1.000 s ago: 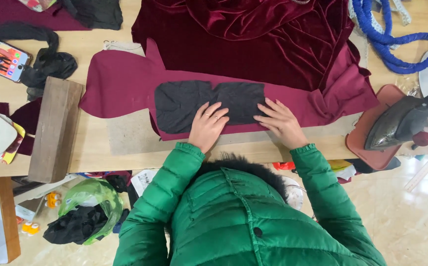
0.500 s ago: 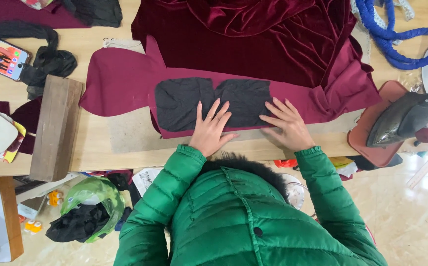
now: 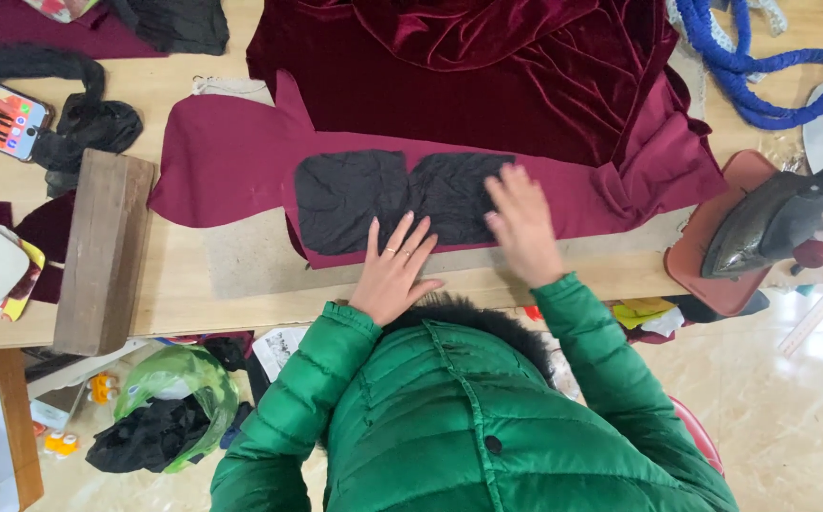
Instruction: Positioning small fabric patches on a larger garment piece and pressing them with a steam iron to bond them.
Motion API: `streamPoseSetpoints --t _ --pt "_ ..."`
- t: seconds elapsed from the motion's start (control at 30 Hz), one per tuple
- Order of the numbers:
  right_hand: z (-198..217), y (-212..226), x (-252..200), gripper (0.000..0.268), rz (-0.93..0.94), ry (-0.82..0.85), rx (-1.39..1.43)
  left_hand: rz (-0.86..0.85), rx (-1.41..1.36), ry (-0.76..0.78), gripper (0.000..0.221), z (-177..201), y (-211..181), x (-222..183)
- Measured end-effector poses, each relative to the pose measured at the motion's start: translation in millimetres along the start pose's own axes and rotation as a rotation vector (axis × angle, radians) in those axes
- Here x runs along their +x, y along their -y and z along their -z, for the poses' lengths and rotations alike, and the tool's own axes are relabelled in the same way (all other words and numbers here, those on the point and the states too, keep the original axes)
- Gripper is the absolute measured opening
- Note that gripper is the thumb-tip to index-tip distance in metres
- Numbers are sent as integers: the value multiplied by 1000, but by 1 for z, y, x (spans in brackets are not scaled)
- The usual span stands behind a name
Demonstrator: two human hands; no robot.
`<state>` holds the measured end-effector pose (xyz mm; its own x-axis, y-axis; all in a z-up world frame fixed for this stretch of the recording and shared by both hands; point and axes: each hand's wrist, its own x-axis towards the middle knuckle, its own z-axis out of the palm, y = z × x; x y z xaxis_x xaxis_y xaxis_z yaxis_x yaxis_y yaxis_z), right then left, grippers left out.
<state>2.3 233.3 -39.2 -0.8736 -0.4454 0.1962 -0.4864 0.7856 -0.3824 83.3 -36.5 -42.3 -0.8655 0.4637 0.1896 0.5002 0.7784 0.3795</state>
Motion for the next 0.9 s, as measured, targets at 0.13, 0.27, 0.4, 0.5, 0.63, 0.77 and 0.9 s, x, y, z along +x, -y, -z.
streamPoseSetpoints --t 0.13,0.27,0.4,0.5,0.63,0.77,0.9 --pt "-15 45 10 57 136 37 -37 -15 5 10 72 -14 3 -8" --pt "-25 51 14 64 208 65 -172 -38 1 13 69 -14 5 -13" --pt "-27 41 16 67 213 88 -207 -36 29 -27 64 -9 9 -17" --pt "-24 35 16 69 205 112 -191 14 39 -70 61 -18 17 -24" --pt "-23 37 16 70 200 129 -183 19 42 -92 59 -21 22 -28" --pt "-24 43 17 73 213 145 -172 4 36 -101 56 -17 22 -29" --pt "-24 48 18 76 235 131 -175 -9 21 -126 55 -9 21 -29"
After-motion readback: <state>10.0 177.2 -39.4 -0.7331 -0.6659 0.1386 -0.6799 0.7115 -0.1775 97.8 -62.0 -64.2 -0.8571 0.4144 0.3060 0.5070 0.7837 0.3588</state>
